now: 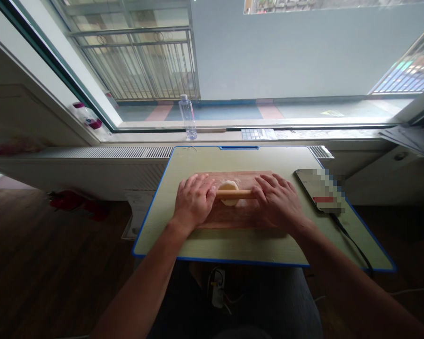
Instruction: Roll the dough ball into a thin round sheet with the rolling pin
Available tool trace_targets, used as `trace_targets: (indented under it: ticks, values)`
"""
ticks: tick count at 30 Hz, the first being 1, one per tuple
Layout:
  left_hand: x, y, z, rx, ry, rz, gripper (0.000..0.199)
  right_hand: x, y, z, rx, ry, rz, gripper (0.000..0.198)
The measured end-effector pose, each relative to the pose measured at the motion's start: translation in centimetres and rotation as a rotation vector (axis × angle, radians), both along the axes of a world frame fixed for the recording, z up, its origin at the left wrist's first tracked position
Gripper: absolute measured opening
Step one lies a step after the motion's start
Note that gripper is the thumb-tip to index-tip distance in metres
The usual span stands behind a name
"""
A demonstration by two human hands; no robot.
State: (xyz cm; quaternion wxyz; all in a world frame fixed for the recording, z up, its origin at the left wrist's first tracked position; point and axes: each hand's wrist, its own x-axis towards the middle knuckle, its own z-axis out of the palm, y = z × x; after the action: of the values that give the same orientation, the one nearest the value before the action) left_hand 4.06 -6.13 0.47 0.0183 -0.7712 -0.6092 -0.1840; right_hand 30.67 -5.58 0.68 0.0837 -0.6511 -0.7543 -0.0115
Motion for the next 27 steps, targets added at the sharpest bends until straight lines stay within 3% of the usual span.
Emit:
trace_targets:
  ticks: [16, 27]
  values:
    - [-0.8, -1.3, -0.5, 0.001, 0.009, -0.093, 0.055, 0.4, -2.1, -0.5, 0.002, 0.065, 0.017, 0.062]
    - [-0.7, 2.8, -0.1, -0.088, 0.075, -0.039, 0.052, -0.1, 0.7, 0.8, -0.013, 0.010, 0.023, 0.064]
